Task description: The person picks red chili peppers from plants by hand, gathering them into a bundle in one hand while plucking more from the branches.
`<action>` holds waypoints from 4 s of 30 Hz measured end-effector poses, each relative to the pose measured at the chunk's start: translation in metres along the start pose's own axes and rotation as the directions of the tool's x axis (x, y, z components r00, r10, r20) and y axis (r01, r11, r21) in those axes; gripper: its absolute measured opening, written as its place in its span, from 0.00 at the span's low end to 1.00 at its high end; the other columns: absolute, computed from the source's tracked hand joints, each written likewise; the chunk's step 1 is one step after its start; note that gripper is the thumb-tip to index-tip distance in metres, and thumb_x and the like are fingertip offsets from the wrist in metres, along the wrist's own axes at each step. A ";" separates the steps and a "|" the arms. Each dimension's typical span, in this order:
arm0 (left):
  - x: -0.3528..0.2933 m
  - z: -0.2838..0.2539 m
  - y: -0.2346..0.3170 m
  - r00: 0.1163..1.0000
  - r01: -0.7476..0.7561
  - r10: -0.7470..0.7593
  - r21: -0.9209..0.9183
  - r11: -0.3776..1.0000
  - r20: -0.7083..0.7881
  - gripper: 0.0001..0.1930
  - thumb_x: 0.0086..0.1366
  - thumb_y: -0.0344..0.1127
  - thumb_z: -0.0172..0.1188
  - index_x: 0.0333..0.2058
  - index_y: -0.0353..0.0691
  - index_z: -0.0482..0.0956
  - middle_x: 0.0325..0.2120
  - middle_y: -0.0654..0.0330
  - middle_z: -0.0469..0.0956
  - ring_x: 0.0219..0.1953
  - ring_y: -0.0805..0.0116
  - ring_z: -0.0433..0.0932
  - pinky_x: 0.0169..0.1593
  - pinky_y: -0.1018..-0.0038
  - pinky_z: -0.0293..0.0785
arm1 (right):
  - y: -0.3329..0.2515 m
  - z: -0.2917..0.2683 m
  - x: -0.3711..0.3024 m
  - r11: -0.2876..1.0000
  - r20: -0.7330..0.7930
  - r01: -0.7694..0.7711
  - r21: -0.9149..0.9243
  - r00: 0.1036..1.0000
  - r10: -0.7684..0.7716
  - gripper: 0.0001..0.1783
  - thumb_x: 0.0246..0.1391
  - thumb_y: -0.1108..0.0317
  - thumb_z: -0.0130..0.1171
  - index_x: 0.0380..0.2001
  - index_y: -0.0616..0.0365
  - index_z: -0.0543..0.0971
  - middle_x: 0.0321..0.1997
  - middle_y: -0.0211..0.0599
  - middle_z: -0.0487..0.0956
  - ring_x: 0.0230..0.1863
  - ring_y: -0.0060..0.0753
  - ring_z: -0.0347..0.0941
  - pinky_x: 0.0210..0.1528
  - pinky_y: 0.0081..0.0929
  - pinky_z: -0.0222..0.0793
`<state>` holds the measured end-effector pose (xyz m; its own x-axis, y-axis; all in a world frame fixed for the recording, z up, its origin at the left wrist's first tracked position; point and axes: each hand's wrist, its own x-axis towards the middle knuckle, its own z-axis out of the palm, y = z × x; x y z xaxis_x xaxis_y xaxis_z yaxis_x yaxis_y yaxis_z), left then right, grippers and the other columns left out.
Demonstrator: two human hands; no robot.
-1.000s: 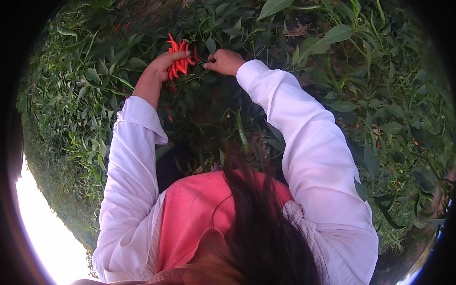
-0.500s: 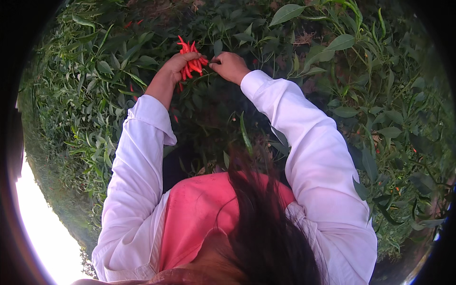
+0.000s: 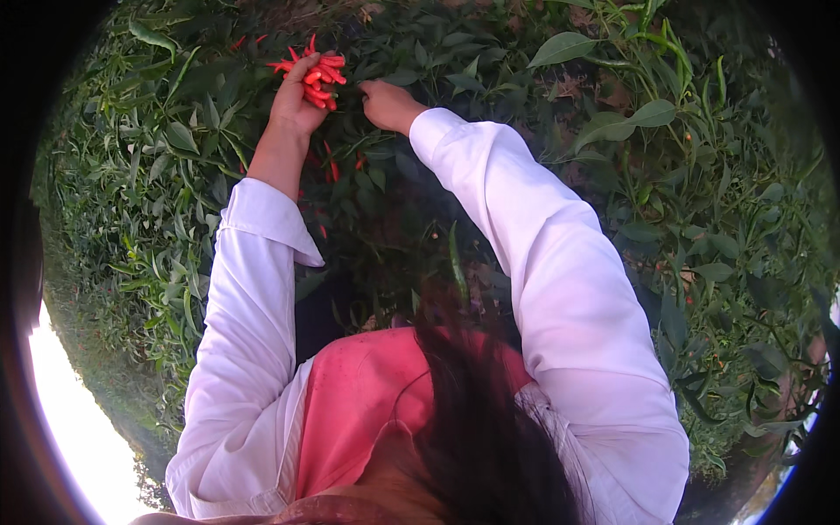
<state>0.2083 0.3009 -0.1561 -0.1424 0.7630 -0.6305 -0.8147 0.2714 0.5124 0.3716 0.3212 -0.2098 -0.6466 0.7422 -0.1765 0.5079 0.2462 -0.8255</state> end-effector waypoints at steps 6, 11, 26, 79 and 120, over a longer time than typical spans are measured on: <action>-0.001 -0.020 0.007 0.991 0.043 -0.035 -0.057 0.997 0.132 0.09 0.55 0.31 0.57 0.35 0.36 0.74 0.31 0.58 0.77 0.31 0.71 0.74 0.30 0.79 0.68 | 0.042 -0.043 0.007 0.883 -0.227 -0.394 0.254 0.863 0.451 0.15 0.45 0.74 0.47 0.35 0.55 0.80 0.39 0.47 0.77 0.43 0.47 0.73 0.46 0.32 0.66; -0.005 -0.007 0.001 0.997 0.004 0.006 -0.116 0.993 0.083 0.10 0.55 0.31 0.55 0.37 0.35 0.73 0.36 0.56 0.77 0.39 0.66 0.75 0.37 0.76 0.71 | 0.060 -0.052 0.005 0.915 -0.320 -0.401 -0.040 0.873 0.369 0.15 0.44 0.73 0.49 0.35 0.52 0.80 0.38 0.45 0.78 0.42 0.46 0.73 0.46 0.33 0.67; -0.008 0.002 -0.016 0.984 0.135 -0.122 -0.090 0.987 0.132 0.10 0.54 0.30 0.56 0.36 0.36 0.71 0.38 0.52 0.76 0.40 0.60 0.75 0.49 0.68 0.69 | 0.074 -0.039 0.077 0.820 -0.057 -0.474 -0.323 0.874 0.483 0.22 0.43 0.53 0.60 0.35 0.61 0.79 0.36 0.46 0.78 0.38 0.44 0.74 0.40 0.33 0.67; -0.067 0.112 0.021 0.808 -0.543 0.502 0.719 0.435 0.307 0.09 0.50 0.30 0.62 0.29 0.33 0.74 0.22 0.64 0.75 0.24 0.80 0.71 0.31 0.79 0.69 | -0.005 -0.071 -0.001 0.818 -0.369 -0.009 0.575 0.890 0.269 0.08 0.47 0.70 0.57 0.31 0.62 0.75 0.25 0.34 0.76 0.27 0.26 0.70 0.31 0.27 0.66; -0.007 -0.023 -0.005 0.969 0.206 -0.161 0.254 0.945 -0.189 0.09 0.55 0.30 0.54 0.34 0.30 0.73 0.30 0.51 0.77 0.33 0.59 0.77 0.42 0.67 0.74 | 0.019 0.008 -0.031 0.221 0.167 -0.305 0.927 0.858 0.485 0.08 0.54 0.69 0.54 0.34 0.63 0.73 0.30 0.31 0.74 0.31 0.21 0.71 0.37 0.17 0.70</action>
<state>0.2000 0.2804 -0.1673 -0.1132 0.5847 -0.8033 -0.6564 0.5629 0.5023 0.3967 0.2981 -0.2243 -0.4037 0.6525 -0.6413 -0.2184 -0.7494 -0.6250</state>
